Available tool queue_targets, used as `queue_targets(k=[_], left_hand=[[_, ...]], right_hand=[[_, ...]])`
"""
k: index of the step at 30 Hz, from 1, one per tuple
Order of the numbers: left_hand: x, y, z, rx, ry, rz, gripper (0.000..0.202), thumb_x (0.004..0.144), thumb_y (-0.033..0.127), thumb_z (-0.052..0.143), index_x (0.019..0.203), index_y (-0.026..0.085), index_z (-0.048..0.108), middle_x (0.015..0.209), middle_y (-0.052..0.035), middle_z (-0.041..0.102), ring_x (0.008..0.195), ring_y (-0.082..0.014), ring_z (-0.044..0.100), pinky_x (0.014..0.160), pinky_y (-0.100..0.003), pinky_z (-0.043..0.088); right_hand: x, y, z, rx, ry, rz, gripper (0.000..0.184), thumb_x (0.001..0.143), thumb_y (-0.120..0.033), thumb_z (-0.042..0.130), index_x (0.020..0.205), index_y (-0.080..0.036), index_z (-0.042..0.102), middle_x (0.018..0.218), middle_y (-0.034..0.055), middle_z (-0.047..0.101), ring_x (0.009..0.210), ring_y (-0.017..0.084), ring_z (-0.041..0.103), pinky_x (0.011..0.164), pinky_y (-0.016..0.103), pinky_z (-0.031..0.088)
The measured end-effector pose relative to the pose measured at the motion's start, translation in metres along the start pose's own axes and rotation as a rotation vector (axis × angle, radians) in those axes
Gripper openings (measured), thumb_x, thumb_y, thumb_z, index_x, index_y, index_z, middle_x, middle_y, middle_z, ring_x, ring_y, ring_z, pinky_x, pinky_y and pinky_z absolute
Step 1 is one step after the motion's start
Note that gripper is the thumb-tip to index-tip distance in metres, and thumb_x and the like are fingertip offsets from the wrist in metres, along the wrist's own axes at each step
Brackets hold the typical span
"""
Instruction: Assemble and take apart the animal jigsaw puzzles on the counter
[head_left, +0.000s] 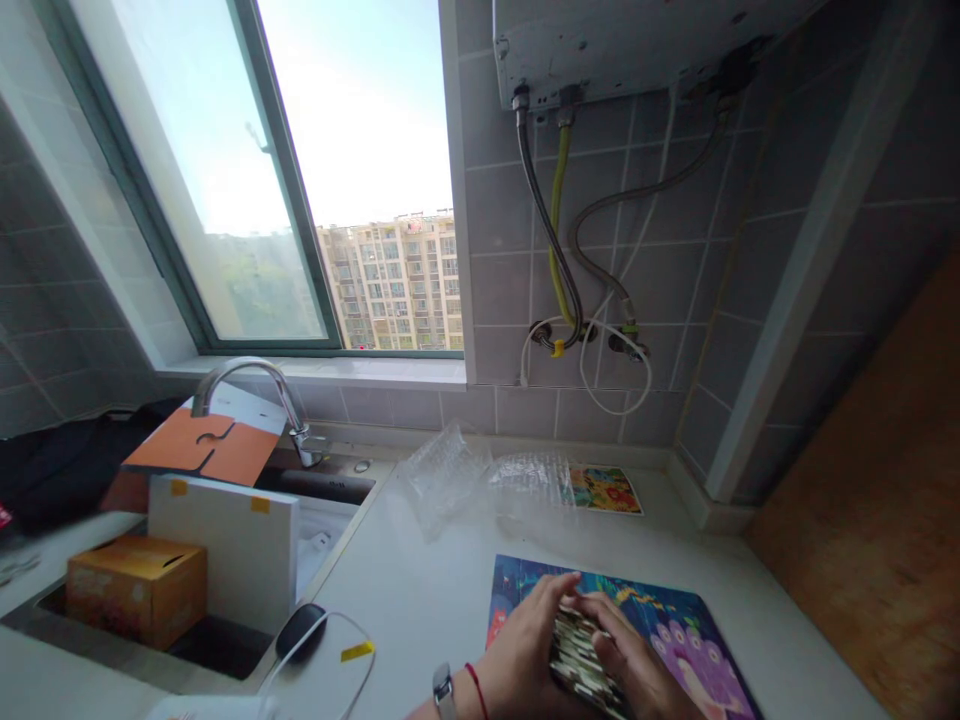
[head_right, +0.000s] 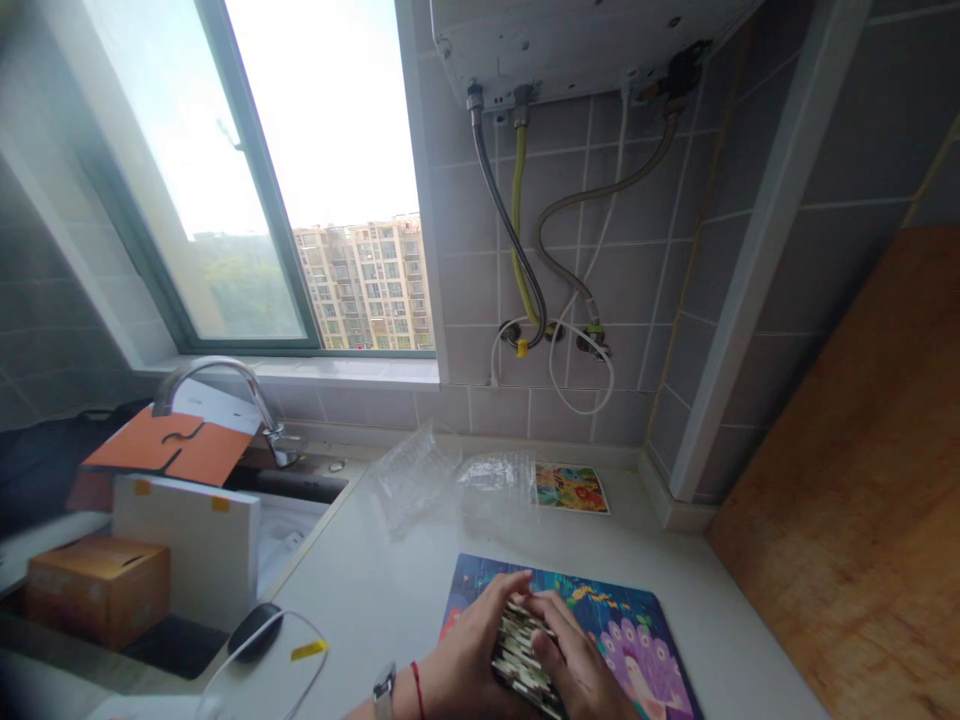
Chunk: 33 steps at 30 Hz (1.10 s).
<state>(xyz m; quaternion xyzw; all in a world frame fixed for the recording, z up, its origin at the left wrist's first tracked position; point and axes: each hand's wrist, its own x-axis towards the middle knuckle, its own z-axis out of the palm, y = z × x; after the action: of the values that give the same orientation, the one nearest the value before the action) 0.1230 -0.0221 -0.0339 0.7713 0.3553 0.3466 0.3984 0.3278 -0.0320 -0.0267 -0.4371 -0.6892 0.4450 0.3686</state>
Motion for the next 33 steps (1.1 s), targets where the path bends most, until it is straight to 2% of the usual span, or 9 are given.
queue_targets(k=[2,5,9,12,16,22,25,29,33], left_hand=[[-0.001,0.002,0.000,0.022,0.004,0.045,0.111,0.064,0.045,0.092,0.158,0.021,0.038,0.147,-0.0188,0.054,0.133,-0.0383,0.056,0.116,-0.050,0.046],[-0.001,0.001,0.004,0.058,0.001,0.132,0.103,0.071,0.043,0.087,0.159,0.022,0.036,0.149,-0.0197,0.051,0.134,-0.0378,0.056,0.116,-0.048,0.046],[-0.002,-0.004,0.011,0.061,0.003,0.182,0.104,0.074,0.043,0.086,0.161,0.023,0.033,0.153,-0.0209,0.047,0.139,-0.0403,0.053,0.118,-0.049,0.044],[-0.004,-0.011,0.014,0.049,0.017,0.144,0.112,0.071,0.045,0.089,0.162,0.021,0.029,0.156,-0.0234,0.046,0.143,-0.0433,0.049,0.122,-0.055,0.039],[-0.006,-0.023,0.017,0.032,0.039,0.097,0.118,0.068,0.048,0.091,0.163,0.016,0.028,0.159,-0.0266,0.042,0.147,-0.0454,0.043,0.125,-0.059,0.032],[-0.005,-0.040,0.025,0.034,-0.089,0.186,0.119,0.077,0.045,0.085,0.168,0.019,0.012,0.169,-0.0258,0.027,0.158,-0.0464,0.023,0.127,-0.063,0.026],[-0.004,-0.040,0.026,0.033,-0.088,0.176,0.122,0.078,0.050,0.086,0.169,0.021,0.010,0.170,-0.0261,0.022,0.159,-0.0469,0.020,0.127,-0.062,0.024],[-0.004,-0.032,0.021,0.045,-0.083,0.139,0.137,0.068,0.063,0.089,0.169,0.019,0.007,0.172,-0.0272,0.018,0.159,-0.0483,0.017,0.128,-0.063,0.021],[-0.006,-0.028,0.011,0.072,-0.085,0.123,0.152,0.057,0.065,0.094,0.170,0.019,0.004,0.172,-0.0268,0.020,0.158,-0.0470,0.023,0.128,-0.059,0.027]], right_hand=[[-0.001,0.002,0.000,0.001,-0.019,-0.040,0.088,0.075,-0.088,0.063,0.134,-0.022,0.071,0.140,0.0169,0.067,0.131,0.041,0.062,0.110,0.046,0.052],[-0.004,0.008,-0.004,-0.044,-0.047,-0.062,0.101,0.062,-0.080,0.081,0.142,-0.021,0.065,0.142,0.0197,0.065,0.133,0.046,0.060,0.112,0.052,0.049],[-0.007,0.013,-0.010,-0.043,-0.063,-0.086,0.100,0.068,-0.078,0.078,0.147,-0.021,0.061,0.150,0.0193,0.060,0.139,0.047,0.055,0.116,0.053,0.045],[-0.007,0.007,-0.012,-0.050,-0.081,-0.117,0.097,0.067,-0.077,0.079,0.146,-0.022,0.063,0.150,0.0183,0.060,0.139,0.046,0.055,0.116,0.052,0.046],[-0.007,-0.002,-0.007,-0.164,-0.075,-0.141,0.093,0.067,-0.066,0.087,0.146,-0.024,0.062,0.150,0.0165,0.061,0.139,0.043,0.056,0.117,0.049,0.045],[-0.006,0.016,0.000,-0.369,-0.010,-0.180,0.086,0.078,-0.071,0.076,0.148,-0.023,0.062,0.145,0.0185,0.065,0.136,0.044,0.060,0.112,0.052,0.052],[-0.006,0.023,0.000,-0.410,-0.023,-0.220,0.088,0.079,-0.072,0.075,0.151,-0.025,0.058,0.146,0.0172,0.064,0.136,0.044,0.059,0.113,0.053,0.051],[-0.008,0.019,-0.004,-0.396,-0.090,-0.188,0.105,0.067,-0.074,0.084,0.155,-0.024,0.054,0.153,0.0176,0.058,0.141,0.047,0.054,0.117,0.055,0.047],[-0.006,0.010,-0.012,-0.330,-0.161,-0.101,0.108,0.064,-0.072,0.086,0.154,-0.023,0.054,0.157,0.0183,0.053,0.145,0.045,0.049,0.120,0.053,0.043]])
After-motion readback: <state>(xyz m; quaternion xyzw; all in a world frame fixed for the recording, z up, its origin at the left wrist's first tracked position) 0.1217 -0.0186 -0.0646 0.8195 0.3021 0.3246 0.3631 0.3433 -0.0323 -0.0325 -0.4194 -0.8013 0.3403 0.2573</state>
